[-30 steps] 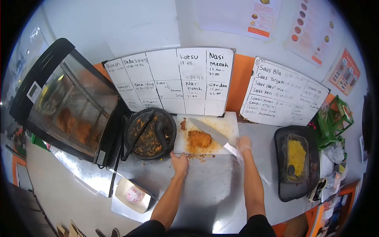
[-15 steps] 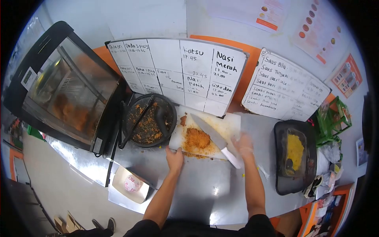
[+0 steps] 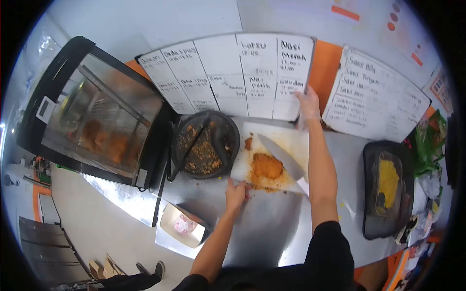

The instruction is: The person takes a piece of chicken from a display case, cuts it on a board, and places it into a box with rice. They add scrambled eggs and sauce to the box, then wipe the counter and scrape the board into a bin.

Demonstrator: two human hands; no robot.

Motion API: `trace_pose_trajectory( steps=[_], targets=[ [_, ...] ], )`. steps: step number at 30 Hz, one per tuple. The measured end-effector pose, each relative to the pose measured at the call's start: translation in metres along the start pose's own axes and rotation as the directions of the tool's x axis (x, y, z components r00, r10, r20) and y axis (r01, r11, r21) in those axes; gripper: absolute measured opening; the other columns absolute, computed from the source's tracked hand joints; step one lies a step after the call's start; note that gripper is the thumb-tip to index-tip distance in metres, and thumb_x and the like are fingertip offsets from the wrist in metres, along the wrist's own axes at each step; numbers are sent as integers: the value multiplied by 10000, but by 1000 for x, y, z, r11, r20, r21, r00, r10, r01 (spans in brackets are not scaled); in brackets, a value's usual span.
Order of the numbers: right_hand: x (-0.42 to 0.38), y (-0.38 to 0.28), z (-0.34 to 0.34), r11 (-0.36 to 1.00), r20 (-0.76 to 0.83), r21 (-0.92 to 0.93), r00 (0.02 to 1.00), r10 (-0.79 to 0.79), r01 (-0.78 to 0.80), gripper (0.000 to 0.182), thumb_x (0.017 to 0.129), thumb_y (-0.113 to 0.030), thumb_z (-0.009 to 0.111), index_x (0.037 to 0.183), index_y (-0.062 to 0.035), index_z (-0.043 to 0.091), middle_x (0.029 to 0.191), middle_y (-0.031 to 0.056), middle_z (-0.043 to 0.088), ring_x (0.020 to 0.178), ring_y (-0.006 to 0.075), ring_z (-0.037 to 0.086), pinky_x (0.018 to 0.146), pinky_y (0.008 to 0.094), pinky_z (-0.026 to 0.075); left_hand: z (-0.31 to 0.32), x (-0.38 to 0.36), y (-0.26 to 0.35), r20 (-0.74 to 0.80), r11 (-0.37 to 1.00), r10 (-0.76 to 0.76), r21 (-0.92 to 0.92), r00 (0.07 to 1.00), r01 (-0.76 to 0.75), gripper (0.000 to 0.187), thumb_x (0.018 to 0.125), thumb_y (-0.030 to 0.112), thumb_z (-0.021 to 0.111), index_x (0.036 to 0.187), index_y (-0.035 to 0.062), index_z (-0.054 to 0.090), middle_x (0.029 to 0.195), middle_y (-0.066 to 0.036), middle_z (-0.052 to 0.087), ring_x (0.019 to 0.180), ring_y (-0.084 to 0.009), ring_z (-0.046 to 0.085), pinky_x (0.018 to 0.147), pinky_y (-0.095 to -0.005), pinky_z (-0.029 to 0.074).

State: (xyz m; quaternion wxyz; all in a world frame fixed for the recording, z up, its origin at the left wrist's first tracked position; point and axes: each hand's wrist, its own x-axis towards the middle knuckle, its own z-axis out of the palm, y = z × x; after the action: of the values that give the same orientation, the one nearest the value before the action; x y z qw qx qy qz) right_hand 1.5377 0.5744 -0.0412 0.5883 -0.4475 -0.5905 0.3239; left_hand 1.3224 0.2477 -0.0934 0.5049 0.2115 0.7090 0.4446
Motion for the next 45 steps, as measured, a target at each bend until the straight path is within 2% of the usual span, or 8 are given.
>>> trace_pose_trajectory(
  steps=[6,8,13,22,29,34,37,45],
  targets=[
    [-145,-49,-55,574,179,-796,981,-81,192,557,778,-234,690,1275,-44,525,1220,205,562,1149,369,508,1013,428,386,11,4,-13,-22,707,618,453,786,-543,612,830,114,602,1361,-55,350,976,-189,624,811,-268,633,704,-366,500],
    [-206,-98,-69,216,137,-976,766,628,-2,504,806,-286,668,1252,-80,552,1188,185,572,1173,316,501,1034,432,373,21,9,6,122,534,729,515,674,-671,551,816,90,616,1315,-49,429,1088,-245,564,991,-357,575,835,-425,462],
    [-296,-53,-97,286,239,-952,841,486,105,439,799,-123,581,1231,-71,519,1164,208,550,1065,363,559,939,448,437,47,21,27,230,524,630,580,742,-624,433,802,115,630,1181,-76,544,1016,-258,610,931,-414,588,812,-439,478],
    [-300,-132,-118,581,60,-708,787,615,-400,353,945,-307,457,1120,-3,490,904,300,613,868,497,581,771,556,452,73,2,24,166,771,422,451,891,-449,288,825,167,621,1008,-53,651,917,-218,681,857,-330,666,785,-395,515],
    [-337,-99,-60,646,155,-669,782,603,-366,424,987,-378,377,1019,17,529,816,331,606,799,522,575,724,579,438,95,38,91,137,491,828,292,544,-821,247,894,173,557,1035,-14,637,1035,-181,652,1007,-324,608,868,-408,469],
    [-331,-95,-58,618,168,-688,746,645,-380,438,988,-384,370,1020,19,537,832,335,609,815,520,582,737,582,440,140,80,118,591,46,763,352,260,-935,420,953,306,456,1254,23,529,1276,-201,537,1281,-358,415,1069,-460,304],
    [-328,-98,-53,553,135,-721,698,703,-417,463,985,-401,357,1035,21,540,839,333,612,821,520,586,755,580,449,162,95,92,682,-19,566,574,464,-819,560,985,416,309,1412,60,371,1454,-209,349,1394,-374,225,1145,-486,138],
    [-321,-103,-43,441,77,-744,591,803,-502,510,970,-449,367,1086,12,552,843,326,619,820,518,591,767,571,465,164,116,65,711,-136,574,572,406,-809,599,988,466,240,1464,107,297,1508,-202,253,1415,-380,157,1155,-489,86]
  ],
)
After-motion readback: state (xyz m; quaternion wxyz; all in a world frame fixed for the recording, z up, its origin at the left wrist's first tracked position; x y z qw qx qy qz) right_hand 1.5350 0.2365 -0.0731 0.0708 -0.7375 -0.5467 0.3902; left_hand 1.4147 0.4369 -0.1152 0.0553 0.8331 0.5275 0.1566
